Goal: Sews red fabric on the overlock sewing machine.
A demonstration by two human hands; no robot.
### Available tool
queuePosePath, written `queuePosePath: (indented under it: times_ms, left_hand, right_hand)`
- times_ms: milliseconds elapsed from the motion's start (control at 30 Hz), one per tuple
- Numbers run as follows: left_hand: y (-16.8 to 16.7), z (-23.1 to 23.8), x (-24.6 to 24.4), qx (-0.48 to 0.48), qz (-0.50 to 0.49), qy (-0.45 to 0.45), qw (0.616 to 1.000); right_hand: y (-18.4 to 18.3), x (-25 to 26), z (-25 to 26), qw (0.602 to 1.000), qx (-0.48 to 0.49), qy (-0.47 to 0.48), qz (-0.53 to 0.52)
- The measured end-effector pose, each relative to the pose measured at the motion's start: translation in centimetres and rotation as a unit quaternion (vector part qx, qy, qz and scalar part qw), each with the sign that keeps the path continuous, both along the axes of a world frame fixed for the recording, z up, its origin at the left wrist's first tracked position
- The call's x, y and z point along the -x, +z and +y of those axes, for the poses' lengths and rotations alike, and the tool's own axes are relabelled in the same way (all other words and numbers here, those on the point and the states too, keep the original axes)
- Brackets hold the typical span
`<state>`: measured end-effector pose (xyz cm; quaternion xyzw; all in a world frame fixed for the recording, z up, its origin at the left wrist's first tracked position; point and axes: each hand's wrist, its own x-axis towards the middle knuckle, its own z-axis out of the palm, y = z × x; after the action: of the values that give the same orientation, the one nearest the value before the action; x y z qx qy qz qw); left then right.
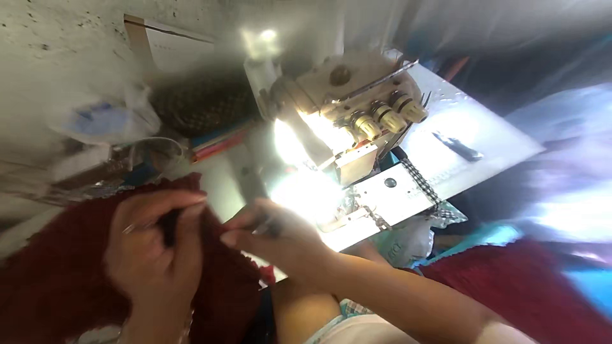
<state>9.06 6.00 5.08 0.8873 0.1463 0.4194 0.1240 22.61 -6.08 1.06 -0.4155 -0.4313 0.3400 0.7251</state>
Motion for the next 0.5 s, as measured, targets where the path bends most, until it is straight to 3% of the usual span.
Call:
queuePosePath:
  times_ms: [100, 200, 333, 500]
  left_hand:
    - [-2.3, -0.5, -5.4, 0.080, 0.064, -0.058, 0.993]
    - [-6.8, -2.3, -9.8, 0.082, 0.134, -0.032, 0.987]
    - [-9.8, -3.6, -11.1, 0.090, 0.122, 0.015, 0.988]
    - [-9.1, -4.4, -11.4, 0.100, 0.119, 0.054, 0.986]
  right_hand:
    - [-3.2, -2.5, -2.5, 0.991, 0.050, -0.126, -0.015]
    - [-6.2, -4.5, -5.3, 0.964, 0.158, -0.211, 0.011]
    - [-8.1, -6.0, -6.3, 0.966, 0.147, -0.212, 0.028]
    - [-7.8, -7.1, -6.5, 0.969, 0.151, -0.169, -0.097]
